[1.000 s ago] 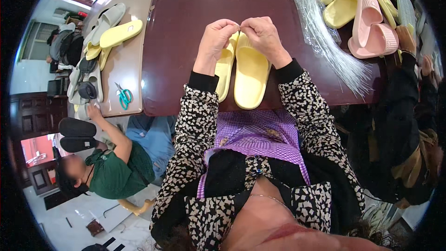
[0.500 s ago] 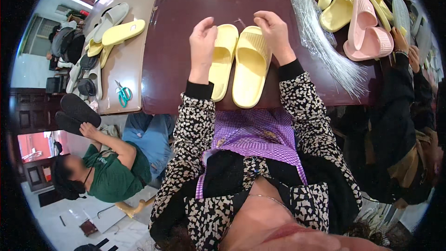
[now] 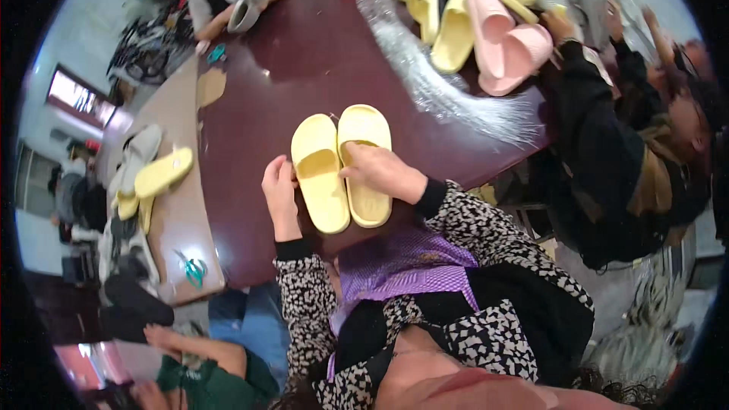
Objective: The person repeatedly takes plastic ties from a bundle and threads them through pairs of slippers by hand to fasten the slippers together.
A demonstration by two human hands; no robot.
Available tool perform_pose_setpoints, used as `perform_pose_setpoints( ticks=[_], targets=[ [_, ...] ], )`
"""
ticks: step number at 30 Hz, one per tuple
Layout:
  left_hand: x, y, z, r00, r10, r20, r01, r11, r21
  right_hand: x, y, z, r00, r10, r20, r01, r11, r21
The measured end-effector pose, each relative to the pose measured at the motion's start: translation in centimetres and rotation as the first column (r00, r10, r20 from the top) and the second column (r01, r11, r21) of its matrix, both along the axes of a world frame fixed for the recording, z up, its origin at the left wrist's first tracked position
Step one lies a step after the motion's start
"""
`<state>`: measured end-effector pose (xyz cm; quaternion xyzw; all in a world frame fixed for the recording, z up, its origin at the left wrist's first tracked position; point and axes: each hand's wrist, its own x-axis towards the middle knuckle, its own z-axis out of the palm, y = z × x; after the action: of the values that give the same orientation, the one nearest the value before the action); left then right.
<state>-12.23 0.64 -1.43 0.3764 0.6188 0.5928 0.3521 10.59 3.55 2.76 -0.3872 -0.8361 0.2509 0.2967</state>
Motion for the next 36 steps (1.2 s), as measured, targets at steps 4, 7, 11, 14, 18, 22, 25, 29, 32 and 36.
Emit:
perform_pose_setpoints(
  ticks=[4,7,11,14,18,22,25,29,32,36],
  targets=[
    [0.8,0.8,-0.6,0.997,-0.043,0.064,0.041,0.999,0.035,-0.9,1.1,-0.5,0.995,-0.064,0.073,0.063,0.998,0.02],
    [1.2,1.6,-1.2,0.997,-0.041,0.06,0.035,0.995,0.095,-0.9,1.9,-1.5,0.99,-0.096,0.104,0.092,0.995,0.042],
    [1.5,1.0,-1.9,0.998,-0.002,0.058,-0.006,0.991,0.136,-0.9,2.8,-3.1,0.97,-0.216,0.113,0.212,0.976,0.048],
    [1.5,0.8,-2.1,0.999,0.035,0.023,-0.037,0.992,0.123,0.7,3.6,-1.8,0.934,-0.344,0.096,0.333,0.937,0.108],
    [1.6,1.2,-2.4,0.998,0.059,0.033,-0.063,0.992,0.109,6.1,8.7,2.9,0.9,-0.412,0.143,0.295,0.817,0.495],
    [2.9,2.3,-3.1,1.0,-0.021,0.009,0.02,0.991,0.133,25.0,19.7,17.5,0.538,-0.649,0.537,0.012,0.643,0.765],
    [2.2,2.3,-4.4,0.999,0.005,-0.038,-0.001,0.993,0.117,21.9,19.3,20.4,0.406,-0.908,0.103,0.361,0.263,0.895],
    [1.9,2.5,-5.2,1.0,0.017,-0.008,-0.015,0.993,0.114,23.4,18.5,18.9,0.662,-0.728,-0.177,0.529,0.287,0.798],
    [2.4,2.6,-5.4,1.0,-0.003,-0.013,0.005,0.994,0.112,23.3,16.4,14.0,0.975,-0.221,-0.028,0.127,0.45,0.884],
    [2.9,2.6,-5.0,1.0,-0.01,-0.025,0.013,0.994,0.106,25.8,13.5,1.9,0.966,-0.245,0.087,0.216,0.941,0.26]
  ],
)
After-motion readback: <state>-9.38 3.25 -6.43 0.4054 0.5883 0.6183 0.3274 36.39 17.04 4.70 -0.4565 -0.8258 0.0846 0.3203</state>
